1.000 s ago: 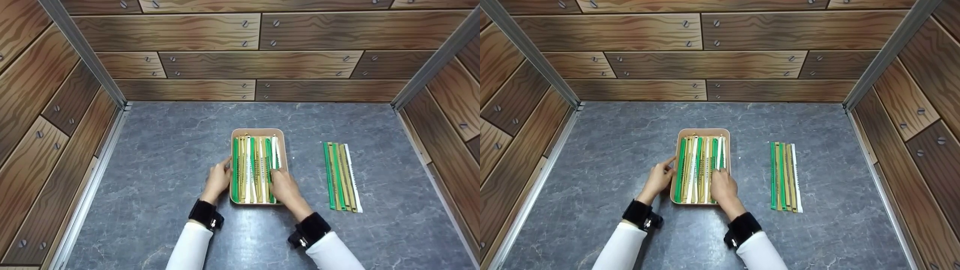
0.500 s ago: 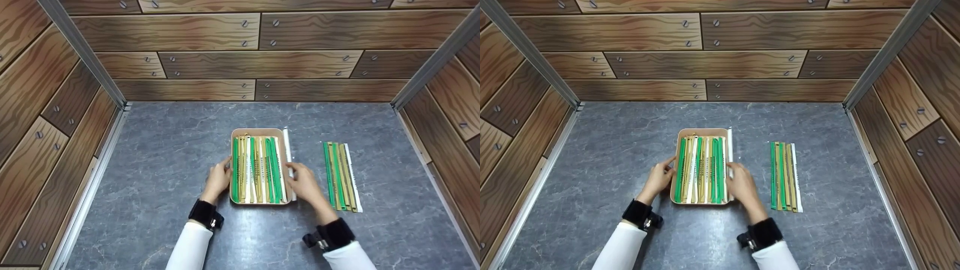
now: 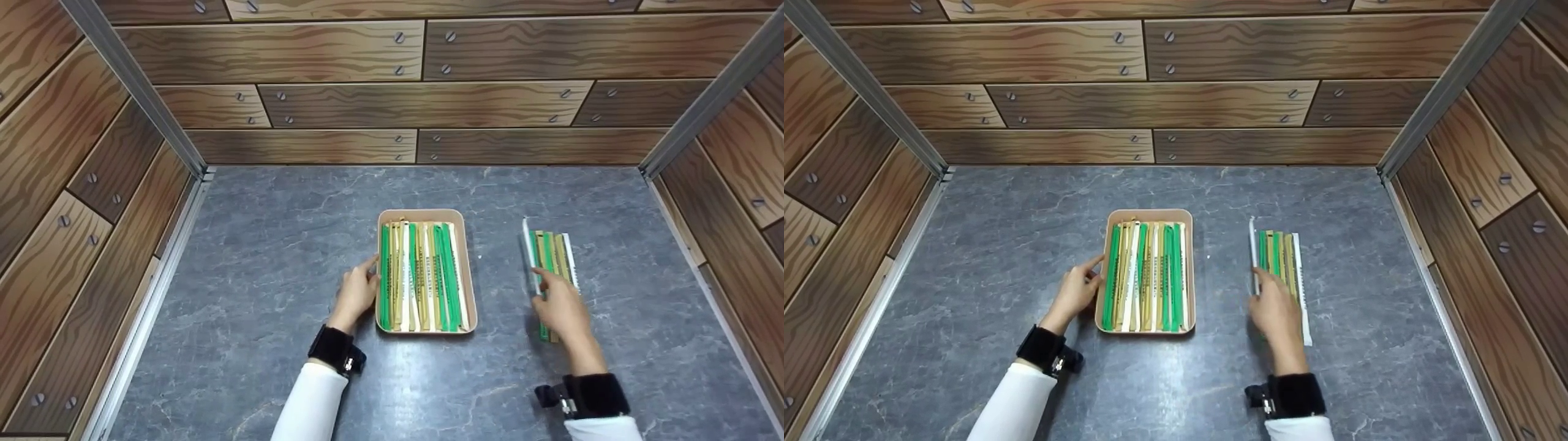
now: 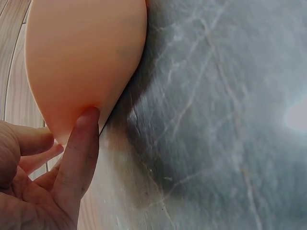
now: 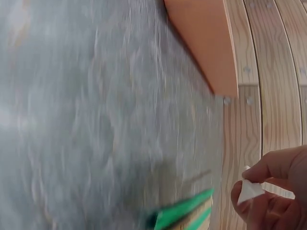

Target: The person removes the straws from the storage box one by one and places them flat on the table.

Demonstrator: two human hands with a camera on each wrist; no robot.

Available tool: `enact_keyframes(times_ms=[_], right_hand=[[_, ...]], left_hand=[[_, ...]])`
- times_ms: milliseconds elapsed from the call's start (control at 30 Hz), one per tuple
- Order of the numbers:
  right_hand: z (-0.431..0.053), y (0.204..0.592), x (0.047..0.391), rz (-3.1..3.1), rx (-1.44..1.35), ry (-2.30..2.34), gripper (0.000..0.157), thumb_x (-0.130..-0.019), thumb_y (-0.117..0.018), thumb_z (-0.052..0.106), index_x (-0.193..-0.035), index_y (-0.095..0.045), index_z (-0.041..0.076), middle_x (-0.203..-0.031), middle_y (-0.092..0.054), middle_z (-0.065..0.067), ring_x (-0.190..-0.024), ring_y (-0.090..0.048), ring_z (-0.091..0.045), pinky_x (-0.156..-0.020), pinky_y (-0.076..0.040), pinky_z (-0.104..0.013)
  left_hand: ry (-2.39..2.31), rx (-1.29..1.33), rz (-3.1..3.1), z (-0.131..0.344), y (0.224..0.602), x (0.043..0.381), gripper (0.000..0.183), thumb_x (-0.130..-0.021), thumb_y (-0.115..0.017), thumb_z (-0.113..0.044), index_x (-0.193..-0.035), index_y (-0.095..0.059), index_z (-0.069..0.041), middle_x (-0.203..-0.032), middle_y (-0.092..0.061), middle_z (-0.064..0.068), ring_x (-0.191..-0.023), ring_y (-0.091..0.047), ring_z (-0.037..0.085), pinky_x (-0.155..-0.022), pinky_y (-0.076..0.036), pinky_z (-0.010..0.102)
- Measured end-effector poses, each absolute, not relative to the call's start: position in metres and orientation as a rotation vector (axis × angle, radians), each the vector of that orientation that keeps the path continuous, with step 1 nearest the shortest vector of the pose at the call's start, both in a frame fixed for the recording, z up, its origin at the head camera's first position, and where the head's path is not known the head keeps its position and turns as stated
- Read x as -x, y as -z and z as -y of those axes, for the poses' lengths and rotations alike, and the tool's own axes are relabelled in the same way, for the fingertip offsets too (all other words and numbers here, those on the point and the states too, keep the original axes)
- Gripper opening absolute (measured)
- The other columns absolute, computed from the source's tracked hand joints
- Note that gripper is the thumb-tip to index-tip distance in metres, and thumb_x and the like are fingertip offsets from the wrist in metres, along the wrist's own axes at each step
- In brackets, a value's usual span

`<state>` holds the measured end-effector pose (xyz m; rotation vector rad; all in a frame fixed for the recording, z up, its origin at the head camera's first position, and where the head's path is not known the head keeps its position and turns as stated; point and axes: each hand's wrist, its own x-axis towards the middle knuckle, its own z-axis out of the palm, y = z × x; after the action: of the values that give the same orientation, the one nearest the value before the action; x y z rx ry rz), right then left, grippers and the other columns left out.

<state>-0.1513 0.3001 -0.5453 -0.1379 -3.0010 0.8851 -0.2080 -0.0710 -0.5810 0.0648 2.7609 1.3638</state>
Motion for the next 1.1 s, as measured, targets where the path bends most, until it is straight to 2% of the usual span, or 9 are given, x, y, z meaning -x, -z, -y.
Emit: enact_keyframes(times_ms=[233,433,567,700,833,933,1100], right_hand=[[-0.324,0.548,0.147,3.12,0.331,-0.833,0.061,-0.087,-0.057,0.004,-0.146,-0.041,0.001,-0.114,-0.058,-0.024,-0.081,-0.06,-0.032,-0.053,-0.047,-0.039],[-0.337,0.554,0.147,3.204,0.452,-0.817,0.063,-0.089,-0.053,0.003,-0.15,-0.035,0.001,-0.12,-0.057,-0.029,-0.082,-0.061,-0.035,-0.051,-0.045,-0.039],[-0.344,0.554,0.146,3.247,0.449,-0.784,0.064,-0.089,-0.053,0.005,-0.151,-0.032,0.002,-0.129,-0.049,-0.035,-0.096,-0.059,-0.047,-0.061,-0.05,-0.052],[-0.346,0.55,0.147,3.263,0.402,-0.723,0.062,-0.092,-0.054,0.01,-0.15,-0.033,0.002,-0.138,-0.038,-0.037,-0.113,-0.048,-0.056,-0.073,-0.047,-0.065],[-0.334,0.548,0.15,3.21,0.282,-0.725,0.056,-0.092,-0.057,0.012,-0.145,-0.042,0.001,-0.133,-0.044,-0.036,-0.114,-0.048,-0.055,-0.079,-0.046,-0.067],[-0.317,0.547,0.153,3.142,0.123,-0.755,0.052,-0.089,-0.06,0.009,-0.139,-0.049,-0.002,-0.122,-0.054,-0.032,-0.109,-0.054,-0.051,-0.082,-0.047,-0.063],[-0.28,0.546,0.157,3.043,-0.143,-0.791,0.048,-0.085,-0.066,0.004,-0.132,-0.056,-0.003,-0.113,-0.062,-0.026,-0.101,-0.06,-0.042,-0.084,-0.049,-0.058]], left_hand=[[-1.371,-0.056,-2.758,0.07,0.58,0.207,0.048,-0.094,-0.061,-0.006,-0.141,-0.053,-0.007,-0.083,-0.069,0.01,-0.059,-0.06,0.015,-0.052,-0.051,0.029],[-1.364,-0.048,-2.761,0.07,0.581,0.208,0.048,-0.094,-0.061,-0.005,-0.141,-0.053,-0.009,-0.083,-0.068,0.009,-0.06,-0.06,0.015,-0.053,-0.051,0.029],[-1.38,-0.051,-2.749,0.07,0.581,0.208,0.048,-0.094,-0.06,-0.005,-0.142,-0.052,-0.008,-0.085,-0.069,0.011,-0.062,-0.061,0.016,-0.055,-0.052,0.029],[-1.385,-0.046,-2.74,0.07,0.58,0.208,0.048,-0.095,-0.06,-0.006,-0.142,-0.052,-0.009,-0.086,-0.069,0.011,-0.063,-0.061,0.016,-0.055,-0.053,0.029],[-1.379,-0.058,-2.749,0.071,0.58,0.208,0.047,-0.095,-0.06,-0.005,-0.141,-0.053,-0.008,-0.084,-0.069,0.01,-0.062,-0.061,0.016,-0.055,-0.052,0.029],[-1.376,-0.078,-2.758,0.071,0.581,0.209,0.047,-0.095,-0.059,-0.004,-0.141,-0.053,-0.006,-0.082,-0.068,0.01,-0.062,-0.061,0.015,-0.055,-0.052,0.029],[-1.371,-0.076,-2.764,0.07,0.582,0.208,0.047,-0.094,-0.06,-0.005,-0.14,-0.054,-0.007,-0.082,-0.068,0.01,-0.062,-0.06,0.015,-0.055,-0.052,0.029]])
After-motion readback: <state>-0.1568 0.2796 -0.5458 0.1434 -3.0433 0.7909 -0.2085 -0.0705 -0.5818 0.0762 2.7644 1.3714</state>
